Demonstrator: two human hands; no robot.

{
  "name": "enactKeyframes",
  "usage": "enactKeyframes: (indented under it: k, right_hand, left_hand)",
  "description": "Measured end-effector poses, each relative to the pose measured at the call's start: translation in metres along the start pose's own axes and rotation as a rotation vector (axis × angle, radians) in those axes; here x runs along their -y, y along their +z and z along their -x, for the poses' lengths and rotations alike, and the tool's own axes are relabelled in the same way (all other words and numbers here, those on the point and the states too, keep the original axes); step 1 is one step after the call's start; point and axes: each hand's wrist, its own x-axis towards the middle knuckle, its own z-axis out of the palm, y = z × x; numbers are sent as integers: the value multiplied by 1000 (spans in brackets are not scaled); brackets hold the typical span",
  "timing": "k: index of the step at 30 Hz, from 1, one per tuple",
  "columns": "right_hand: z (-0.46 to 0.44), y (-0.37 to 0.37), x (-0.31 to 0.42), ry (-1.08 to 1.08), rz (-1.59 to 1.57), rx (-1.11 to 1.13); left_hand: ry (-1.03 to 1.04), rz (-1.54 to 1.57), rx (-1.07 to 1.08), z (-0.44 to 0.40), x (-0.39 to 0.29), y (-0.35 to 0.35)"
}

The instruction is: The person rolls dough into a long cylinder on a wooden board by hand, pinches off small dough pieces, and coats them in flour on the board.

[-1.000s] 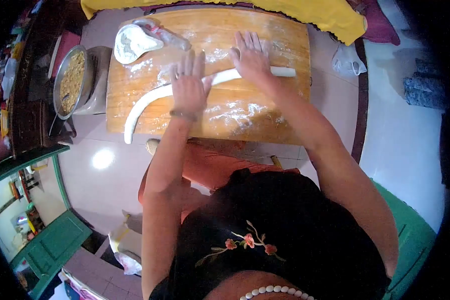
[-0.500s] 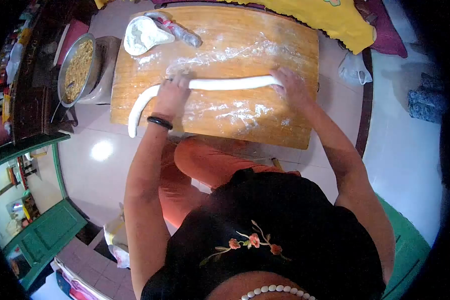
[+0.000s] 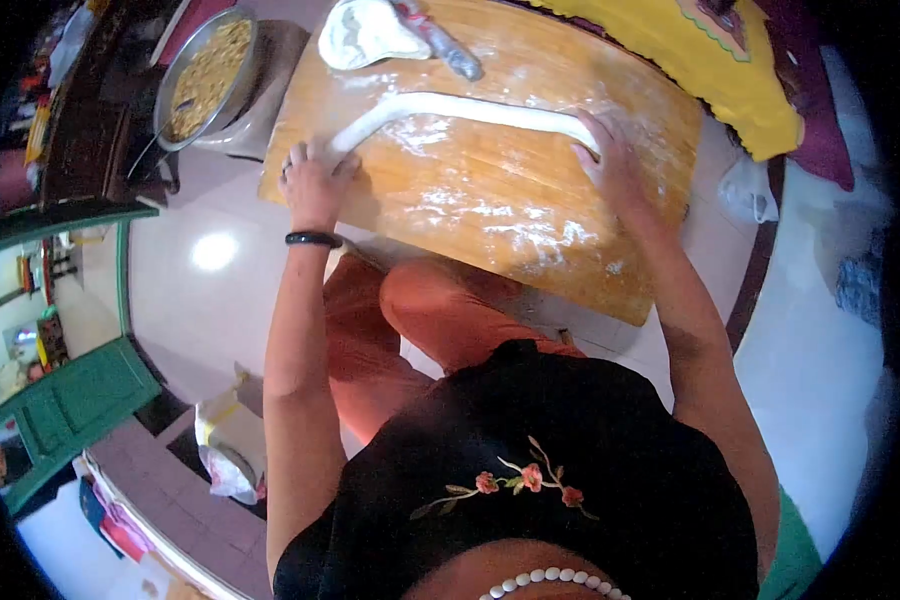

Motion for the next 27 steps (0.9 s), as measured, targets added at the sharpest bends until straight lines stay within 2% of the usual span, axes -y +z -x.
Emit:
enactKeyframes:
  k: [4,5,8,9,10,12,14,15,16,18,19,22,23,26,27]
  right_hand:
    - [9,9,0,47,78,-41]
    - [9,12,-1,50,125,-50]
    - [7,20,-4,65,218,-88]
    - [8,22,-3,72,239,-98]
    - [8,21,-2,56,259,-100]
    - [6,18,1,23,298,-107]
    - [9,21,4,133,205,-71]
    - [9,23,5,187,158,-53]
    - [7,22,5,147,203,-56]
    - [7,18,5,71,299,-55]
    - [7,18,3,64,286,-66]
    - [7,19,1,68,259,-60]
    - [6,18,2,93,258,-39]
    - [1,12,11,81,227,-43]
    - [1,8,13,65,213,-56]
  left_hand:
    - [-65,-11,73,19,45,10]
    - [5,-29,9,17,55,18]
    - [-149,238,125,-11,61,19]
    - [-374,461,242,-26,56,19]
    - [-467,745,374,-34,47,7]
    - [-462,1238,401,-28,13,-10]
    - [-391,1232,481,-23,2,14]
    - [-390,1302,448,-4,-21,9]
    - [-389,1372,416,11,-41,4]
    - [-111,560,106,20,-35,37]
    - [-136,438,229,27,-49,7]
    - [-55,160,142,27,-61,-26]
    - [139,192,13,27,-66,-35]
    - [733,40,-107,4,-55,-17]
    - [786,124,-25,-5,-45,-2]
